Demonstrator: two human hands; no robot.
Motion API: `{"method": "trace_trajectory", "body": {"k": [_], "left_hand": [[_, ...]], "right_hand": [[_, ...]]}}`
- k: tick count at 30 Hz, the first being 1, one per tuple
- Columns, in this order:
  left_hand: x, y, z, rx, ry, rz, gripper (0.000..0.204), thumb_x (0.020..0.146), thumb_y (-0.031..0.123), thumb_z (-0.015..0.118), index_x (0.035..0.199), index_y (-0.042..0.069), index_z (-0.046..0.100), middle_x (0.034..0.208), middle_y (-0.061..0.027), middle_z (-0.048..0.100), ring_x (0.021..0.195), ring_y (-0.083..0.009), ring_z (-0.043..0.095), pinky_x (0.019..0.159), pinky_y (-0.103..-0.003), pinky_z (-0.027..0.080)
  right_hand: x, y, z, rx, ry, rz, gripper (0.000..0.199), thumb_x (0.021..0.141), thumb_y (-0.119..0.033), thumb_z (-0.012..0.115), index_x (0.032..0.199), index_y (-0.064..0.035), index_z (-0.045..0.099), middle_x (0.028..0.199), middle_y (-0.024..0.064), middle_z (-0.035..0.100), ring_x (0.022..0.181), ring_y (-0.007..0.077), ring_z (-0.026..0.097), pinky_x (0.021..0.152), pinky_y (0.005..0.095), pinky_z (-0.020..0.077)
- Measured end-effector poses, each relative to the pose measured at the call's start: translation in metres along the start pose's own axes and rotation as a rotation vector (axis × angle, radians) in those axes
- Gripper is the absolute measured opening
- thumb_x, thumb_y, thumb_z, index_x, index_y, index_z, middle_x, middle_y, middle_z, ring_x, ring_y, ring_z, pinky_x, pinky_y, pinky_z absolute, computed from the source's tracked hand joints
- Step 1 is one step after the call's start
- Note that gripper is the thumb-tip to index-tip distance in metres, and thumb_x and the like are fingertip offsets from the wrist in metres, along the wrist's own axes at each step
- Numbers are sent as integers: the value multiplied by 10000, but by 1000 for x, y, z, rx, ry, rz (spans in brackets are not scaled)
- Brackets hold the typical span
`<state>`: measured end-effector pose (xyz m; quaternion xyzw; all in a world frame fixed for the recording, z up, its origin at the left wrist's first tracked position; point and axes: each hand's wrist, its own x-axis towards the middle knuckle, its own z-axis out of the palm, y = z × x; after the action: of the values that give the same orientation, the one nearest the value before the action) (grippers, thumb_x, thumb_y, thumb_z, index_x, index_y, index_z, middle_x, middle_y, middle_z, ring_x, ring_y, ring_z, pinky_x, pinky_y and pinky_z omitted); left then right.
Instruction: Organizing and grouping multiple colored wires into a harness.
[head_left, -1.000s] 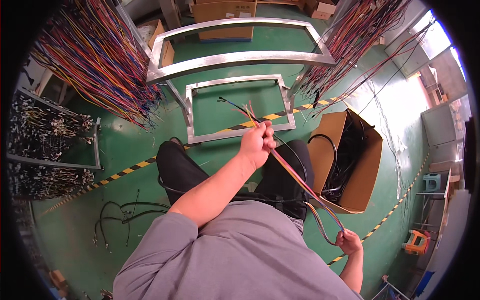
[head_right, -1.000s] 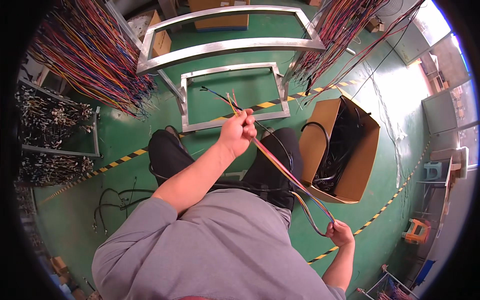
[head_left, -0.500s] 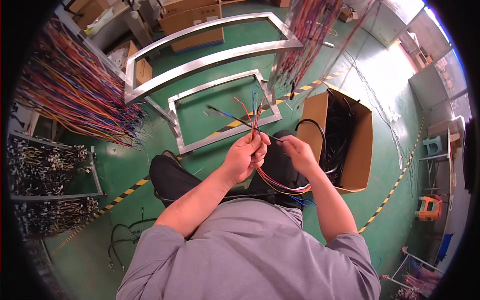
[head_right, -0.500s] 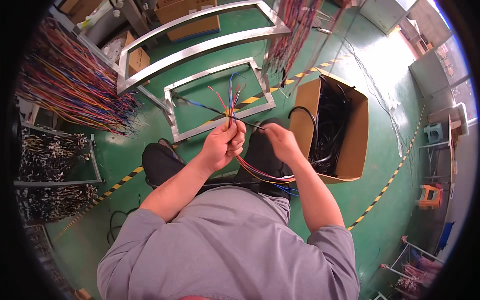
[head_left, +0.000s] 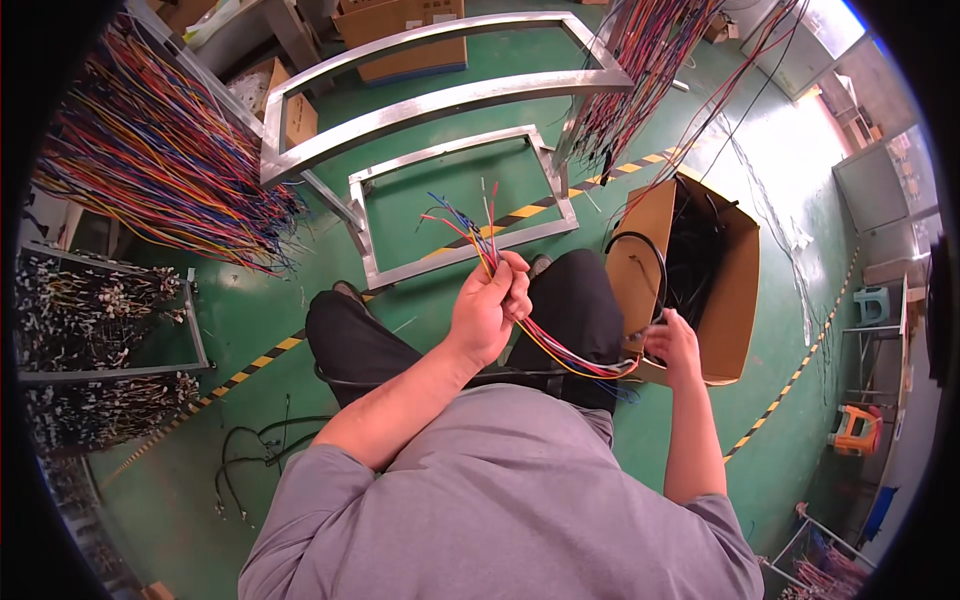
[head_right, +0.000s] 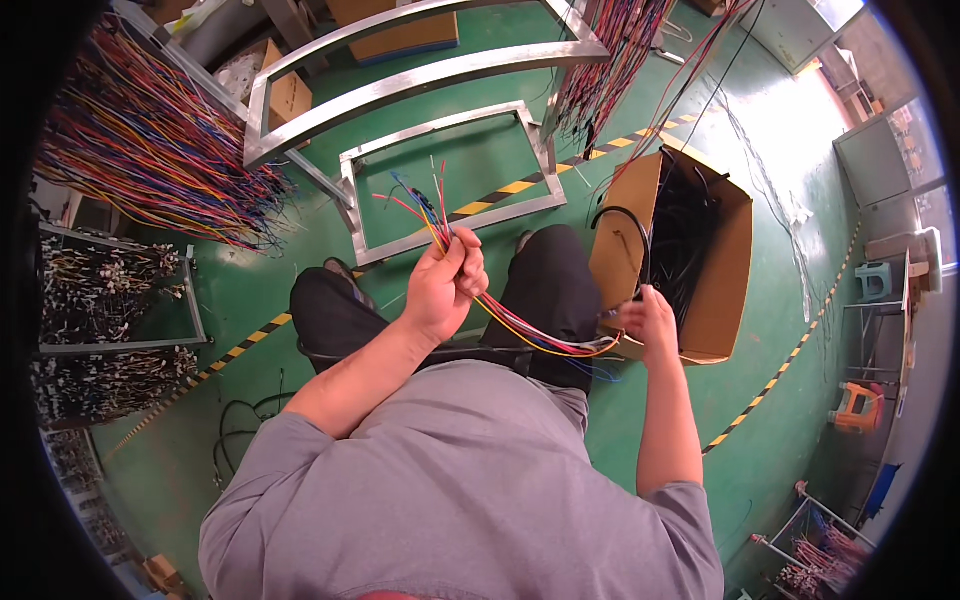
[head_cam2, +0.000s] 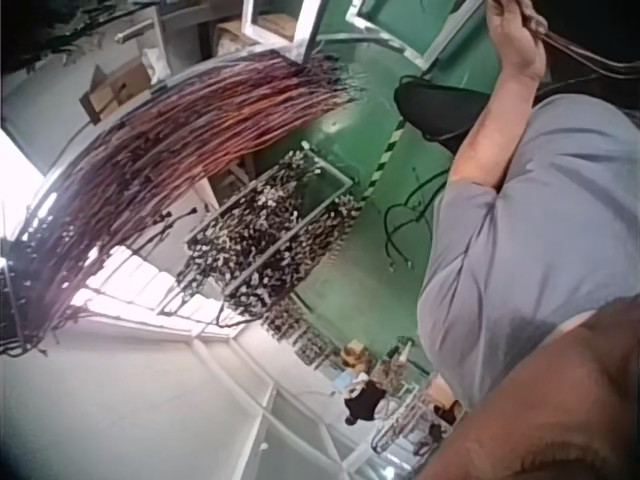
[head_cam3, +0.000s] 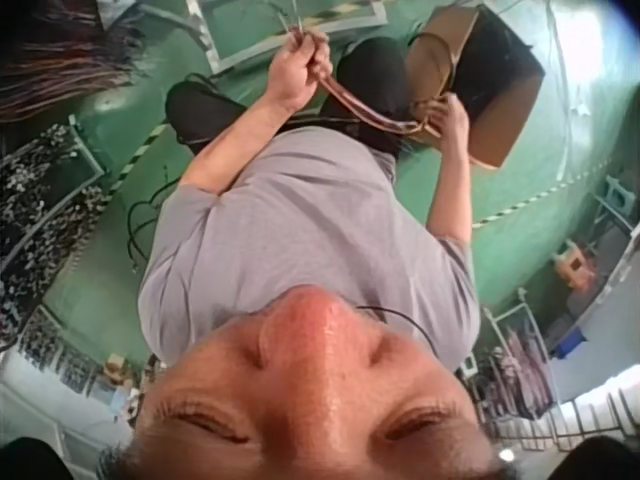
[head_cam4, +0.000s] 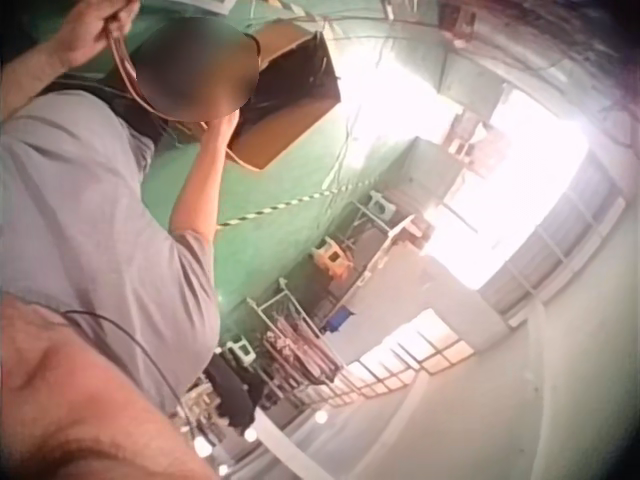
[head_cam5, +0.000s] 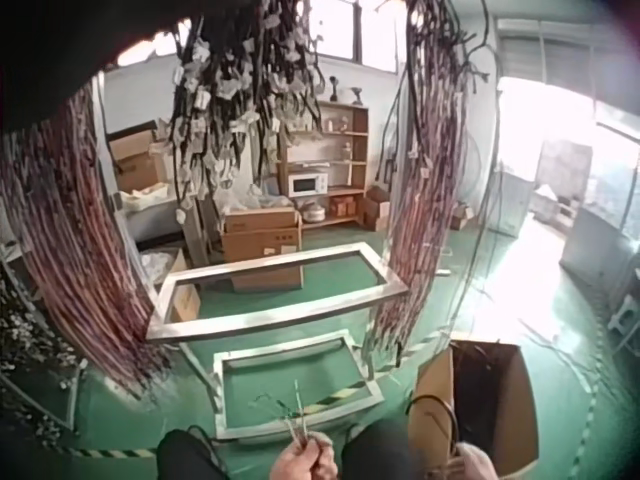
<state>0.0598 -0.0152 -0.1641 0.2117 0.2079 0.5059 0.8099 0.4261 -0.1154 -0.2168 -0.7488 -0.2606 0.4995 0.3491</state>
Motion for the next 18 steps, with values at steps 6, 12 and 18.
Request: {"method": "trace_trajectory", "body": {"k": [6,12,18], "left_hand": [[2,-3,6,-17,-21,10,204,1175,225,478,1164,105,643,836,8,538,726,-115,475,707,-317,421],[4,-9,1,-86,-31,1,200,1171,216,479,1177,101,643,841,-1,546,742,-121,503,728,-328,442],[4,-5,2,-54,13,-44,209,1172,208,474,1201,78,636,846,-10,544,736,-131,501,736,-334,450]], "right_hand": [[-16,71,46,15,-191,-277,716,1157,-529,399,1709,-89,278,1738,131,358,1623,272,286,1307,501,224],[-54,138,33,215,-155,-81,611,1181,-481,362,1533,-22,562,1515,93,602,1435,201,502,1241,348,325],[-70,136,-47,-293,-398,281,735,1151,-565,381,937,28,759,822,48,710,1001,202,693,882,373,533]]}}
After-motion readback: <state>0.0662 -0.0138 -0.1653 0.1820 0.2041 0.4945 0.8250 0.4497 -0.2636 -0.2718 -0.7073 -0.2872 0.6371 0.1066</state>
